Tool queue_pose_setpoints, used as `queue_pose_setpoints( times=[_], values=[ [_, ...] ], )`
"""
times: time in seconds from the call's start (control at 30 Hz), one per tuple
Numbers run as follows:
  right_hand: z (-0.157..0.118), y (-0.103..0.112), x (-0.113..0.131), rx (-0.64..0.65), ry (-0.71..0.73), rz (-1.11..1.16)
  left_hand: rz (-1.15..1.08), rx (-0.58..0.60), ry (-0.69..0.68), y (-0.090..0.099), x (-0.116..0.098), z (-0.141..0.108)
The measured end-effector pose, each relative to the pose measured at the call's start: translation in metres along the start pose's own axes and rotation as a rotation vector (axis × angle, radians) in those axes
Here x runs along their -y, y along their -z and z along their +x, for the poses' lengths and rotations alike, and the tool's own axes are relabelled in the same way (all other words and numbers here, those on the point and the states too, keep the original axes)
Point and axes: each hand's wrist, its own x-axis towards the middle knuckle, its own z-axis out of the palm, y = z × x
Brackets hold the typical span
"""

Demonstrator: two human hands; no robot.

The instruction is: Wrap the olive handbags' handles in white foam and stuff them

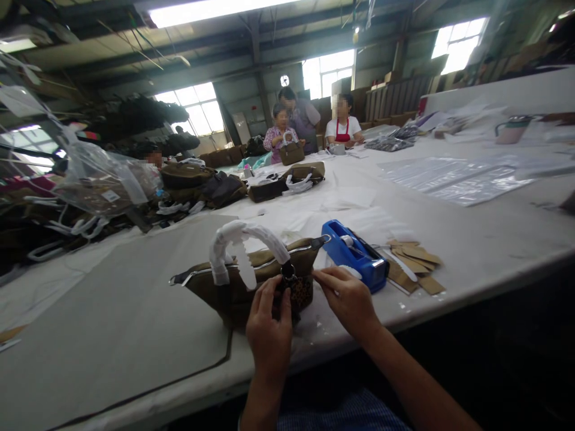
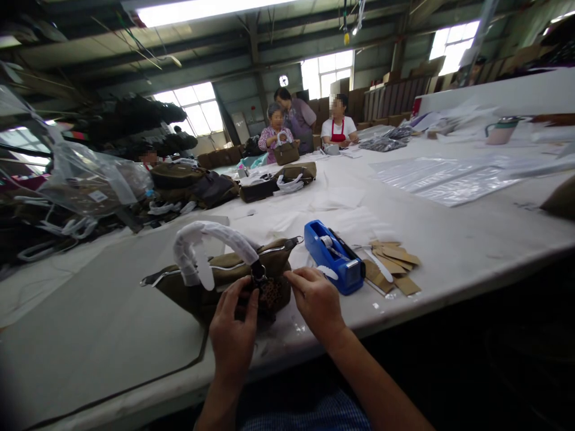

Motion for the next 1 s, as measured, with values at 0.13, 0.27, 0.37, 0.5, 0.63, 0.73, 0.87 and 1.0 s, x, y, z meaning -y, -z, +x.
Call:
queue_pose_setpoints(
  times=[0.13, 0.27, 0.37, 0.5, 0.63, 0.73, 0.87, 1.0],
  values=[
    [0.003, -0.002, 0.008, 0.004, 0.017, -0.053, -0.039, 0.035, -0.044, 0.001, -0.003, 0.008],
    [0.003, -0.002, 0.008, 0.004, 0.027, -0.072, -0.073, 0.065, -0.075, 0.002, -0.003, 0.015],
    [0.003, -0.002, 0.006, -0.006, 0.066, -0.013, -0.061, 0.061, -0.104, 0.004, -0.004, 0.018],
    [0.004, 0.001, 0.011, -0.147, 0.136, 0.198, -0.008, 0.025, -0.165, 0.009, -0.008, 0.017],
    [0.007, 0.003, 0.021, -0.104, 0.187, 0.501, -0.073, 0.056, -0.211, 0.014, -0.02, 0.014],
    [0.009, 0.002, 0.023, -0.048, 0.14, 0.669, -0.147, 0.079, -0.201, 0.017, -0.029, 0.013],
    [0.01, 0.0, 0.022, 0.033, 0.026, 0.796, -0.218, 0.102, -0.114, 0.018, -0.027, 0.011],
    [0.009, -0.002, 0.022, 0.015, -0.167, 0.952, -0.14, 0.0, 0.036, 0.011, -0.014, 0.006]
  ],
)
